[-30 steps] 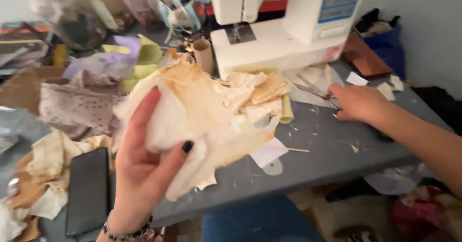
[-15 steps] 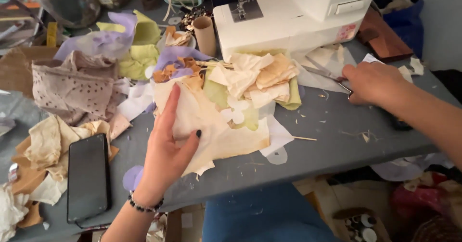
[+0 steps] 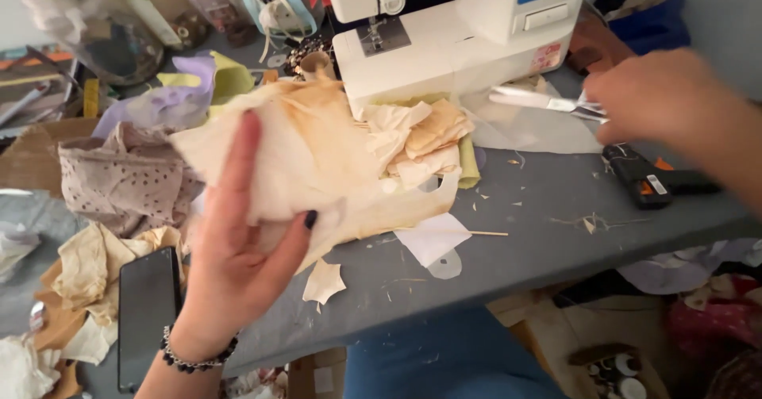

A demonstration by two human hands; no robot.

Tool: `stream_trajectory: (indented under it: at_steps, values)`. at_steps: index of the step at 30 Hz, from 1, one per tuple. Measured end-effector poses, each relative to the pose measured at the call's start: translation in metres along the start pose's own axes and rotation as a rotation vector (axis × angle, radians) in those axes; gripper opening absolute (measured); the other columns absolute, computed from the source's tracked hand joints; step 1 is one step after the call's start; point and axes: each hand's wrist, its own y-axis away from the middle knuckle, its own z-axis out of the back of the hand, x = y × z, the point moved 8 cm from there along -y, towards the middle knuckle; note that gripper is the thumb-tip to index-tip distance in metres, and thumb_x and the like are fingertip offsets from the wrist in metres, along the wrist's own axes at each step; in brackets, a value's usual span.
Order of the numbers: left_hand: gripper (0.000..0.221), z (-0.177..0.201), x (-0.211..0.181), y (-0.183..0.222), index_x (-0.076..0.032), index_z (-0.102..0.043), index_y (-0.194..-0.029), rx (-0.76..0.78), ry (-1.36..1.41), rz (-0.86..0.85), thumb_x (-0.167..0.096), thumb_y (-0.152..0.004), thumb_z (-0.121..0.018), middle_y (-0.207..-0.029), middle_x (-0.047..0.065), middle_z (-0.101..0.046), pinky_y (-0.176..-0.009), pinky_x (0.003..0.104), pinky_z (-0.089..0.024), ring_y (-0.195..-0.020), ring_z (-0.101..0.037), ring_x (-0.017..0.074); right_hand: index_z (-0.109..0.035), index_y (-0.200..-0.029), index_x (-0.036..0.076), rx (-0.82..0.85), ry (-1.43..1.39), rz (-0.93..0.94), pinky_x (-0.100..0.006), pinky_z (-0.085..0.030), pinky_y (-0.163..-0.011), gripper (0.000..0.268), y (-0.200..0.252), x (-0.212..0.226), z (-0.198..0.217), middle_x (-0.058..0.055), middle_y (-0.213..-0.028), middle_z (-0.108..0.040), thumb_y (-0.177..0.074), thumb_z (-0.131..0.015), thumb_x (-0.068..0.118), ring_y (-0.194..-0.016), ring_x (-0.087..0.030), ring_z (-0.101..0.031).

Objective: Assembling a decorative flower by layering fabric petals onto a stick using a glue gun and trimming fabric with scissors.

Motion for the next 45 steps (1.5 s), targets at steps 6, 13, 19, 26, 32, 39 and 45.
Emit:
stream_trajectory:
  at_steps: [6,13,19,26,32,39,45]
  values:
    - [0.086,0.010,-0.008,-0.007,0.001,-0.013,-0.164,-0.093,0.140,0.011,-0.001,-0.096,-0.065,-0.175,0.014,-0.013,-0.132,0.032,-0.024,-0.164,-0.016,0.0218,-0.061,-0.104,0.039,-0.407,0.052,-0.006,-0.019,-0.043,-0.060,0.056,0.023,-0.049,-0.024,0.020,-0.068,-0.069,-0.071,-0.067,0.085,-0.059,-0.001,-0.066]
    - [0.084,0.020,-0.036,-0.023,-0.003,-0.007,-0.166,-0.147,0.277,-0.075,0.005,-0.100,-0.060,-0.178,0.010,-0.004,-0.140,0.038,-0.025,-0.169,-0.008,0.0232,-0.069,-0.108,0.020,-0.115,-1.374,0.928,-0.036,-0.059,-0.080,0.071,0.153,0.103,-0.048,0.002,-0.108,-0.076,-0.050,-0.052,0.057,-0.096,-0.016,-0.074]
    - [0.092,0.021,-0.045,-0.028,-0.005,-0.006,-0.166,-0.203,0.419,0.004,0.009,-0.095,-0.062,-0.179,0.007,-0.002,-0.115,0.023,-0.040,-0.160,-0.020,0.0147,-0.056,-0.102,0.025,-0.094,-1.241,1.098,-0.032,-0.044,-0.059,0.075,0.175,0.213,-0.024,0.004,-0.084,-0.059,-0.062,-0.061,0.087,-0.064,-0.011,-0.050]
    - [0.093,0.016,-0.022,-0.015,-0.006,-0.003,-0.166,-0.193,0.588,0.078,0.008,-0.093,-0.059,-0.177,-0.001,0.002,-0.081,0.017,-0.049,-0.122,-0.047,0.0014,-0.053,-0.090,0.020,-0.450,-1.397,1.152,-0.029,-0.046,-0.057,0.082,0.174,0.220,0.015,0.005,-0.087,-0.060,-0.064,-0.043,0.097,-0.056,-0.012,-0.052]
    - [0.097,0.019,-0.014,-0.014,-0.010,-0.003,-0.166,-0.209,0.558,0.127,0.016,-0.089,-0.056,-0.178,0.000,0.001,-0.107,0.026,-0.044,-0.149,-0.033,0.0123,-0.050,-0.089,0.017,-0.416,-1.485,1.171,-0.030,-0.038,-0.059,0.067,0.175,0.223,0.017,0.002,-0.085,-0.053,-0.073,-0.057,0.082,-0.058,-0.015,-0.041]
    - [0.099,0.024,-0.007,-0.009,-0.010,-0.001,-0.167,-0.190,0.549,0.105,0.017,-0.089,-0.055,-0.178,-0.002,0.004,-0.076,0.018,-0.049,-0.109,-0.049,0.0015,-0.051,-0.085,0.017,-0.468,-1.442,1.086,-0.028,-0.042,-0.065,0.072,0.169,0.226,0.008,0.004,-0.080,-0.054,-0.077,-0.044,0.088,-0.068,-0.014,-0.050]
    - [0.098,0.025,-0.004,-0.004,-0.011,0.000,-0.167,-0.185,0.546,0.116,0.017,-0.090,-0.055,-0.178,-0.003,0.006,-0.090,0.020,-0.048,-0.144,-0.036,0.0086,-0.050,-0.078,0.017,-0.481,-1.491,1.006,-0.028,-0.040,-0.061,0.069,0.163,0.229,-0.004,0.004,-0.073,-0.050,-0.078,-0.045,0.085,-0.063,-0.013,-0.046]
